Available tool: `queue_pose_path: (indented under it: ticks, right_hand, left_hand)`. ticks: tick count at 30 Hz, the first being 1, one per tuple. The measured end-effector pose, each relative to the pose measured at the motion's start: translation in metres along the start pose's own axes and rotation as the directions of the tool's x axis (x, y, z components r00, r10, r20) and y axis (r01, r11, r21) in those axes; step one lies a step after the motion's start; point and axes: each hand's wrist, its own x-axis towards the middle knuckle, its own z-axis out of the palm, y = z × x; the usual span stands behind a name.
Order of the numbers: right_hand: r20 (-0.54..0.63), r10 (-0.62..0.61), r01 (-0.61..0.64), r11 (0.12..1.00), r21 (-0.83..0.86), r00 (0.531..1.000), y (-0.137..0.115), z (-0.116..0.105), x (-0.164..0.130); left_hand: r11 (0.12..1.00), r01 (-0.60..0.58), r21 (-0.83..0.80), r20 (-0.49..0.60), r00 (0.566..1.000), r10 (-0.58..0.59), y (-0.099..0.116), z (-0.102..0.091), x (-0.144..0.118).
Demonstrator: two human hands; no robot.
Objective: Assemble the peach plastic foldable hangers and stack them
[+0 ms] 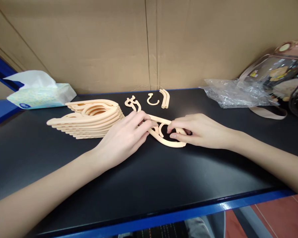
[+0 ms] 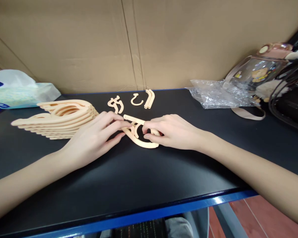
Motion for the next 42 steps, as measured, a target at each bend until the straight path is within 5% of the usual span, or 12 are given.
queue_pose_path:
  ticks: [15,26,42]
  right_hand:
    - [-0.086,-0.033,0.035,0.999,0.023,0.996,-0.007,0.003,-0.003]
    - [-0.020,-0.010,0.011,0.998,0.054,1.000,-0.009,0.000,-0.002]
    - [-0.158,0.045,-0.066,0.989,-0.132,0.986,-0.004,-0.007,-0.004]
  left_hand:
    - [0.995,0.099,0.015,-0.036,0.995,-0.098,0.009,-0.001,0.002]
    - [0.996,0.004,-0.086,0.136,0.991,0.007,0.015,0.001,0.001]
    - [0.989,0.067,-0.135,0.221,0.975,-0.036,0.013,-0.001,-0.001]
